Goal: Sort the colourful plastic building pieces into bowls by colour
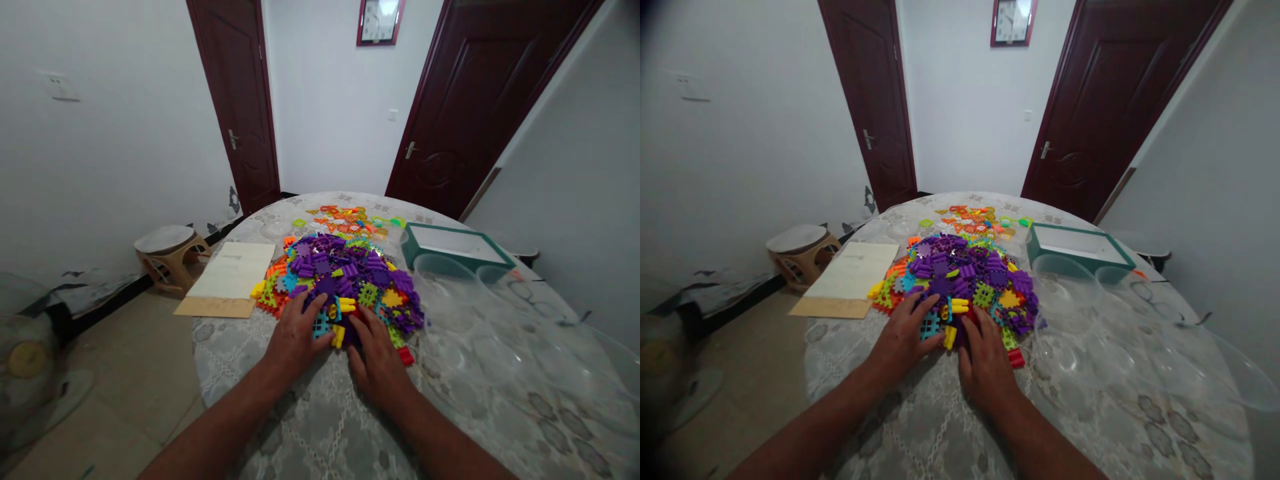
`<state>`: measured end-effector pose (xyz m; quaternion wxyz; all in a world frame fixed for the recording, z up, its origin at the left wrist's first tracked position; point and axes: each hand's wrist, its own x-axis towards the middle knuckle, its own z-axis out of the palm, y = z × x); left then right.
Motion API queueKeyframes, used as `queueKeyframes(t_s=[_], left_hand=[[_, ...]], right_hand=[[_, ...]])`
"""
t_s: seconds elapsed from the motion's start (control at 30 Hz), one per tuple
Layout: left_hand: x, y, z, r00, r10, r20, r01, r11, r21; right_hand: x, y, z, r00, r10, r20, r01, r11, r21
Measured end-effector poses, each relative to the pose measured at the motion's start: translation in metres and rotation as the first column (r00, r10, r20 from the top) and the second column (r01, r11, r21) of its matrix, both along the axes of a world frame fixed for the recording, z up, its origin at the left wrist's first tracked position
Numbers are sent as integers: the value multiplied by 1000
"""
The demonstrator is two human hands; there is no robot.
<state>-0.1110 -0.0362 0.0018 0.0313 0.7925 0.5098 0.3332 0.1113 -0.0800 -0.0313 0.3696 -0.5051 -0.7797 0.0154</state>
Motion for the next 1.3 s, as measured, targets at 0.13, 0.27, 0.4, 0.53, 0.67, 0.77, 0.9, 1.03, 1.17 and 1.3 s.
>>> queueKeyframes(t_s=[0.13,0.27,0.4,0.53,0.67,0.77,0.9,1.03,1.17,1.3], left_hand=[[8,14,11,995,-37,95,41,998,-42],[24,29,19,991,-113,68,118,990,-72],[39,43,29,965,-261,19,262,962,-73],[46,51,41,952,-297,-68,295,955,-34],[46,54,47,948,-276,-160,289,955,62],[42,51,41,940,-272,-204,297,949,102],[34,36,23,920,-295,-256,324,943,78],[22,13,8,928,-273,-254,283,959,4],[9,-3,-3,954,-159,-253,158,987,-27],[1,-13,-18,964,-12,-267,-4,998,-58]], right_hand=[[1,-1,3,1000,-10,-14,9,1000,-21],[1,-2,5,999,-28,-19,27,998,-59],[0,-3,2,997,-74,-10,73,996,-42],[-3,-3,6,997,-66,-28,65,997,-50],[-6,-2,12,995,-92,-47,89,993,-73],[-8,-2,13,990,-124,-60,120,991,-64],[-8,0,13,984,-152,-93,148,988,-43],[-4,2,15,984,-154,-85,155,988,7],[1,5,16,987,-136,-89,142,988,59],[2,7,15,987,-133,-90,140,986,85]])
